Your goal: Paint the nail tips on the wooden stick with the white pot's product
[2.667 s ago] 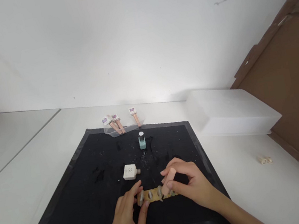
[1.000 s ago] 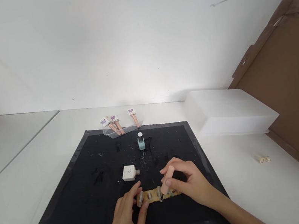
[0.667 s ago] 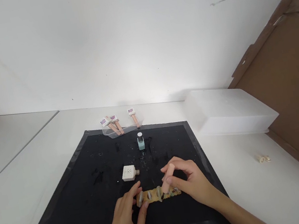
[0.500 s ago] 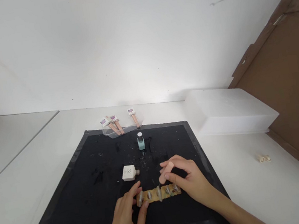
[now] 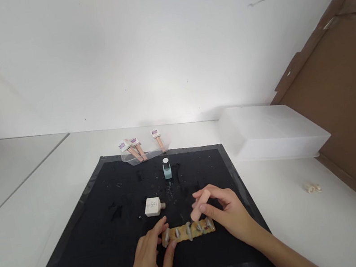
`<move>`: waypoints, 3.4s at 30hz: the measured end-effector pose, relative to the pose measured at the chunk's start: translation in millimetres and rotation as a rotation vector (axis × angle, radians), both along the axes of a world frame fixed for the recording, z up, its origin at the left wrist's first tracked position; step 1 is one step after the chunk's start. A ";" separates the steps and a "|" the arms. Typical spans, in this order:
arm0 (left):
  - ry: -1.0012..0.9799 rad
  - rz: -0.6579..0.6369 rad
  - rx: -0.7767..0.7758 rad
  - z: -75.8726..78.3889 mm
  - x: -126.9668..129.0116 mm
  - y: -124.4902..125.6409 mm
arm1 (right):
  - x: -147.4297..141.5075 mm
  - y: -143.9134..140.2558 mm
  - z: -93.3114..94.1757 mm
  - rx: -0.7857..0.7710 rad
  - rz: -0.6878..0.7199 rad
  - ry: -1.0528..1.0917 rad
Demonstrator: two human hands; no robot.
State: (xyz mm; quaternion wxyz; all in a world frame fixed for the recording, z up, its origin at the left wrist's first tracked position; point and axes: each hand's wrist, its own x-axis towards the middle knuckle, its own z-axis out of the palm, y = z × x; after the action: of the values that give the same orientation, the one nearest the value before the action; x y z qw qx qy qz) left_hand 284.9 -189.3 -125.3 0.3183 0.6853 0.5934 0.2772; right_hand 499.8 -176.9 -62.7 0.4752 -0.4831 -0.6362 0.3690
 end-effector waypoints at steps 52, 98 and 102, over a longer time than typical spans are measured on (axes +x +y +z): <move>0.005 -0.024 -0.022 -6.1 -3.1 0.1 | -1.0 1.2 -1.1 0.016 0.015 -0.053; -0.020 -0.081 0.145 1.8 -0.1 0.5 | -14.7 -10.9 -2.9 0.085 0.095 0.013; -0.026 -0.065 0.158 1.5 0.3 0.9 | -12.6 -9.0 -2.9 0.076 0.039 0.020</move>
State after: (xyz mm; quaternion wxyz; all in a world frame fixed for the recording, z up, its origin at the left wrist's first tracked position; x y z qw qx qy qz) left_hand 285.2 -188.4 -123.8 0.2795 0.7236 0.5430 0.3216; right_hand 487.3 -185.9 -65.6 0.4921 -0.4486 -0.6542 0.3585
